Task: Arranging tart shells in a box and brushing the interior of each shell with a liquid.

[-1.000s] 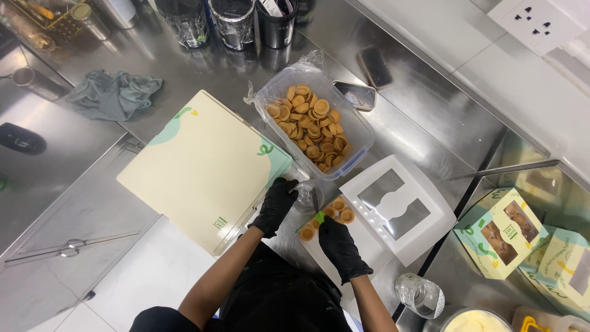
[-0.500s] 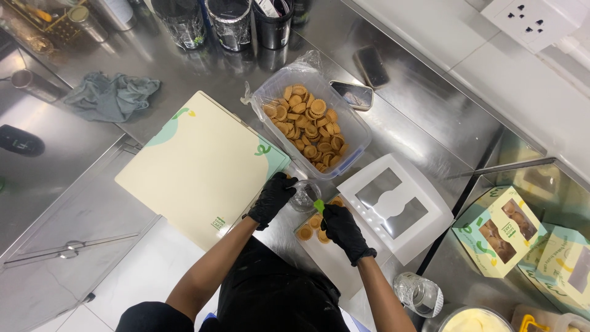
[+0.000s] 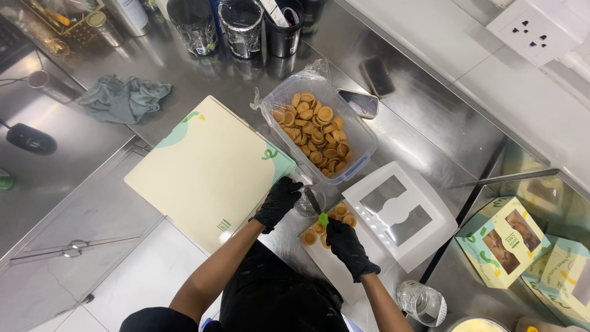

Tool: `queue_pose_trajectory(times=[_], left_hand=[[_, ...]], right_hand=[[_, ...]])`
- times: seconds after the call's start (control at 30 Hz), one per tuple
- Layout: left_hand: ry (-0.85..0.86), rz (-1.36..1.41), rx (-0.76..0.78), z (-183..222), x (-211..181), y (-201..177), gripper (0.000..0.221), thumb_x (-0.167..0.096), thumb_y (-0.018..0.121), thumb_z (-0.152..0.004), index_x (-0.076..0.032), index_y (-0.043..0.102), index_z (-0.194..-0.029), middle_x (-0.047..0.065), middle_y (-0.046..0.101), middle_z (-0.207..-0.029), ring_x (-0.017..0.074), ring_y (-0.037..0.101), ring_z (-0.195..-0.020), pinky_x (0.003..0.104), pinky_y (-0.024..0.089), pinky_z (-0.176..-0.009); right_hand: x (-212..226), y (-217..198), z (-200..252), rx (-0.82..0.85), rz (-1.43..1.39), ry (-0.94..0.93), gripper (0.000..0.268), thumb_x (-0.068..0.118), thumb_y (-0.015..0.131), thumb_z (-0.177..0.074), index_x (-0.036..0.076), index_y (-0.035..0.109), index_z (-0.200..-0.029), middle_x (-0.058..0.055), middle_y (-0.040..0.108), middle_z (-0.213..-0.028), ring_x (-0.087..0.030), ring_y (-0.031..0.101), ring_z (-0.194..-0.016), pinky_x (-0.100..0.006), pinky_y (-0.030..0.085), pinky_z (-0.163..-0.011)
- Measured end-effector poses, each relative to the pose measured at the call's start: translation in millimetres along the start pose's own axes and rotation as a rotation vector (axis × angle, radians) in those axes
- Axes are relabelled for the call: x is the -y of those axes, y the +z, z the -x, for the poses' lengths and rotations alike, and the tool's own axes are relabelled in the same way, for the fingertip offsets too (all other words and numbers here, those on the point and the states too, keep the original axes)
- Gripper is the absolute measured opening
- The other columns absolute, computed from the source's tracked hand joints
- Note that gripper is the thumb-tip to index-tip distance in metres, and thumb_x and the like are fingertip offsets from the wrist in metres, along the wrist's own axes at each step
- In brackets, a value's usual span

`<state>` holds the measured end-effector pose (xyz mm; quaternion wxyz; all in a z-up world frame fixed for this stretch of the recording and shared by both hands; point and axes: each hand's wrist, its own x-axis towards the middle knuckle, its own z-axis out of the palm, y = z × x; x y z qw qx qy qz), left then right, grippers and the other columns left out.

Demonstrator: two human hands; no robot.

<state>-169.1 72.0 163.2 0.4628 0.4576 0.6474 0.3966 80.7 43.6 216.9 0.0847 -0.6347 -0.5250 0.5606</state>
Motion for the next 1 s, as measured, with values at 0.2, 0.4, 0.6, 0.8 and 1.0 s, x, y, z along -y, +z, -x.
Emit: queue_pose_trajectory(times=[0.2,0.4,0.6,0.8,1.0], left_hand=[[-0.11,0.073,0.017,-6,12,5,0.022,-0.01,0.078,-0.09,0.001,0.069,-0.106,0.012,0.068,-0.09,0.0187,0.066,-0.073,0.032,0.055,-0.065],[-0.032,0.17,0.034,-4,4,0,0.02,-0.006,0.077,-0.087,0.001,0.071,-0.105,0.004,0.064,-0.091,0.0135,0.066,-0.072,0.029,0.055,-0.056],[-0.125,0.213,0.089,0,-8,-7,0.028,-0.009,0.074,-0.089,-0.003,0.071,-0.116,0.0,0.065,-0.104,0.0091,0.068,-0.076,0.026,0.058,-0.055],[-0.078,0.228,0.087,-5,0,-6,0.027,-0.01,0.076,-0.088,0.0,0.074,-0.113,0.005,0.064,-0.097,0.0108,0.065,-0.069,0.027,0.056,-0.052],[-0.185,0.203,0.137,-3,-22,-18,0.029,-0.012,0.078,-0.088,0.0,0.069,-0.112,0.008,0.075,-0.101,0.0111,0.068,-0.074,0.025,0.058,-0.056]], right_hand=[[12,-43,-15,0.156,-0.069,0.088,0.039,0.025,0.058,-0.097,0.013,0.067,-0.132,-0.001,0.059,-0.066,-0.011,0.042,-0.049,-0.029,0.036,-0.047],[34,-74,-37,0.316,0.311,0.004,0.043,0.029,0.053,-0.101,0.021,0.059,-0.144,0.001,0.059,-0.07,-0.008,0.046,-0.054,-0.025,0.044,-0.052],[46,-78,-38,0.362,0.17,0.091,0.043,0.03,0.052,-0.102,0.018,0.062,-0.142,0.0,0.058,-0.065,-0.01,0.042,-0.048,-0.027,0.035,-0.044],[43,-76,-46,0.349,0.296,0.01,0.042,0.035,0.054,-0.103,0.023,0.065,-0.142,0.002,0.056,-0.067,-0.007,0.041,-0.051,-0.025,0.038,-0.047],[35,-87,-75,0.437,0.638,-0.291,0.042,0.035,0.052,-0.104,0.024,0.058,-0.144,-0.001,0.068,-0.073,-0.006,0.056,-0.063,-0.024,0.053,-0.063]])
